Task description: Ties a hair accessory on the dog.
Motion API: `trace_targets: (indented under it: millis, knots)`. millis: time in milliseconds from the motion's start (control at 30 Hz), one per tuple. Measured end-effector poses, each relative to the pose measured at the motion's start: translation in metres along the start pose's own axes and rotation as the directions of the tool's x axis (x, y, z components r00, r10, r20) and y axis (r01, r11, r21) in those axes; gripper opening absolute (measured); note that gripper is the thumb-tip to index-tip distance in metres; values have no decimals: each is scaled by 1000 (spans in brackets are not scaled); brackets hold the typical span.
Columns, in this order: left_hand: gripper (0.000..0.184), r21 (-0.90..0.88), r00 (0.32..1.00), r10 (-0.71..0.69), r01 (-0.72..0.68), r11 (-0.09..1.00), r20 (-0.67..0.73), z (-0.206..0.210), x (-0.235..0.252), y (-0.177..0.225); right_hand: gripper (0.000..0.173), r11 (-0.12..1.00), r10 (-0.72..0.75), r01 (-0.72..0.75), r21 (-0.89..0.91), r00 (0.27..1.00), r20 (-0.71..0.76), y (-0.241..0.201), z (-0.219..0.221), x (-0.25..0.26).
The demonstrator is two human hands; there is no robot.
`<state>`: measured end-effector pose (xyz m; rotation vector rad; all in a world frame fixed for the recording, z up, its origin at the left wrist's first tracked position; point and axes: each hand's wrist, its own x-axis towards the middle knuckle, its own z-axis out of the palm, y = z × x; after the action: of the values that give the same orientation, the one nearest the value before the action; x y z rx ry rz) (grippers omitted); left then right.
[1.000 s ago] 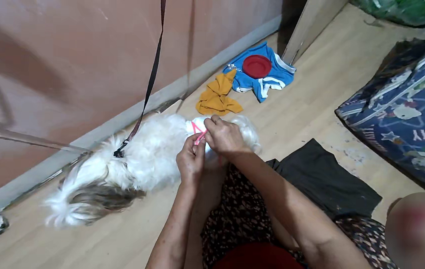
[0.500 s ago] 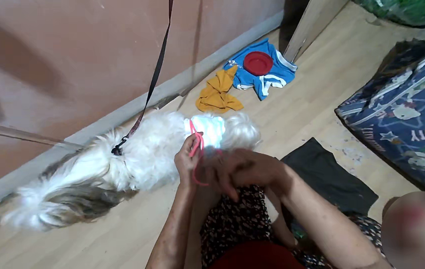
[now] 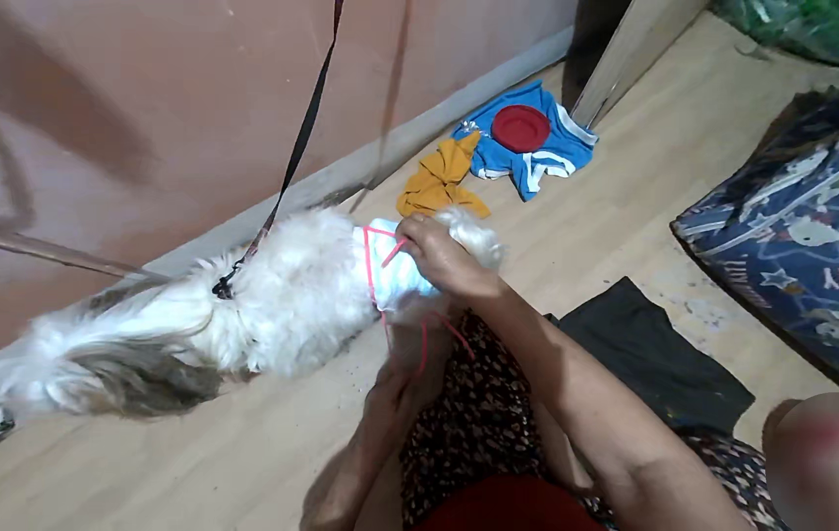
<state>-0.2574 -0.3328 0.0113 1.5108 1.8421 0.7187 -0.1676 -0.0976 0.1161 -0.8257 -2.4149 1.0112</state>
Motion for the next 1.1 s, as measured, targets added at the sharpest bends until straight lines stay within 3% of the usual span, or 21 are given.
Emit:
trace_targets:
  millis: [67,133,167,200,233,267,333,367,400,467,567,667,767,833,1000,1100]
  knots:
    - [31,166,934,-297,266,950,200,1,-17,-31,19,939,231,-204,278,971,-67,-1,-7,3]
    - [38,243,818,-474,412,878,326,-5,-32,-52,21,684,535,-265,680,815,-221,8,-21,17]
    - [42,177,849,-447,412,894,282,-9,-44,-54,22,553,650,-193,810,708,-275,14,-32,24]
    - [47,91,921,-361,351,932,144,-15,-54,-47,29,498,694,-130,857,652,-304,17,-41,30]
    - [45,38,974,-207,211,977,-97,-19,-58,-38,42,526,678,-128,841,660,-324,19,-44,31]
    - [35,59,937,-24,47,997,-350,-25,-53,-29,51,627,611,-184,757,719,-331,17,-38,30]
    - [28,185,747,166,-59,981,-644,-46,-27,-5,52,833,384,-262,487,908,-169,1,-9,21]
    - [29,214,693,183,-42,976,-698,-57,-13,3,51,885,264,-253,391,964,25,-9,10,14]
    - [29,217,677,158,3,976,-719,-67,-2,7,53,910,159,-235,342,959,235,-19,29,8]
    - [27,175,666,59,109,979,-744,-76,9,5,67,960,74,-199,198,860,504,-28,62,-2]
    - [26,106,627,-24,169,980,-779,-87,-1,3,70,964,107,-217,156,850,516,-30,95,-20]
    - [22,127,669,-108,291,948,-735,-109,-22,14,62,937,113,-240,255,896,430,-47,109,-36]
    - [22,184,721,-179,394,900,-669,-129,-35,21,51,918,112,-173,357,976,186,-67,134,-49]
    - [22,226,759,-203,419,880,-618,-138,-37,19,47,918,142,-176,357,983,119,-75,146,-52]
    - [26,361,840,-373,515,778,-394,-165,-16,24,57,893,158,-177,415,984,79,-80,149,-57]
    - [30,448,916,-304,395,802,-263,-188,-2,18,58,898,168,-237,369,963,210,-77,138,-64]
